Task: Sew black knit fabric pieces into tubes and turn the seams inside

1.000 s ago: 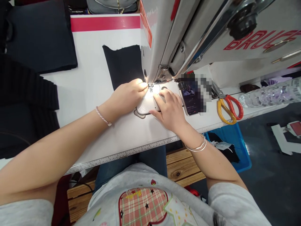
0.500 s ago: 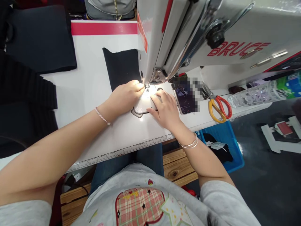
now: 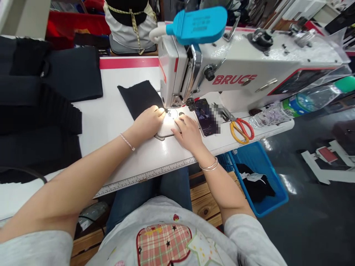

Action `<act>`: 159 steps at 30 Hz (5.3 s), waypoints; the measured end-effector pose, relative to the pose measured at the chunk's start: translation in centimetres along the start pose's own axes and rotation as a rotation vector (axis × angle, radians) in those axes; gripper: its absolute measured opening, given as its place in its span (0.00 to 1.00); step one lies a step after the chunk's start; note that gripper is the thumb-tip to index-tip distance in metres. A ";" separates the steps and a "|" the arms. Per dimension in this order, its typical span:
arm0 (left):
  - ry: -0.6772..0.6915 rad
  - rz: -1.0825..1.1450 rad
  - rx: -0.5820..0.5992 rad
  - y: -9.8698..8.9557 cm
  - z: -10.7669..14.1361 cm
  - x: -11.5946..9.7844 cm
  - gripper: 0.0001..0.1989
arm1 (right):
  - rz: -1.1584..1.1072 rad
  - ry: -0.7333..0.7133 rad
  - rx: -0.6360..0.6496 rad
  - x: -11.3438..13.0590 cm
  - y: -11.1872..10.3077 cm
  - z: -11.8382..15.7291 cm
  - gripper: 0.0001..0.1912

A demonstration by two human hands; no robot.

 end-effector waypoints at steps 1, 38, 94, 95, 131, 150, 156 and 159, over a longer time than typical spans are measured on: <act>-0.011 -0.002 0.000 -0.1 0.1 -0.1 0.13 | -0.001 0.006 -0.003 0.0 0.0 0.0 0.16; -0.296 0.475 -0.477 -10.2 3.8 -1.5 0.16 | -0.095 0.066 -0.186 -1.8 -2.7 1.7 0.15; -0.252 0.289 -0.045 -0.6 4.7 -1.4 0.20 | -1.037 0.785 0.358 -4.7 -0.5 2.1 0.14; -0.263 0.289 -0.040 -0.5 5.1 -1.4 0.21 | -1.037 0.800 0.376 -4.3 0.1 2.1 0.14; -0.238 0.470 -0.055 0.2 9.6 -3.4 0.25 | 0.080 0.642 -0.019 -15.3 -7.8 4.0 0.19; -0.710 0.281 -0.129 -2.3 15.2 5.3 0.27 | -0.286 0.710 -0.198 -13.6 -7.6 7.2 0.15; -0.781 0.356 -0.161 -3.1 15.1 5.5 0.24 | -1.154 0.786 0.124 -0.1 -0.3 12.8 0.16; -0.853 0.463 -0.153 -2.6 15.5 5.4 0.27 | -1.353 0.841 0.161 3.9 2.2 13.8 0.19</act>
Point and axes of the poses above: each hand's wrist, its own z-axis away from the middle knuckle, its own y-axis out of the palm, x = y × z, the point moved 9 cm from there along -z, towards the middle knuckle, and after that the axes turned 7 degrees about z, right-handed, at the moved point
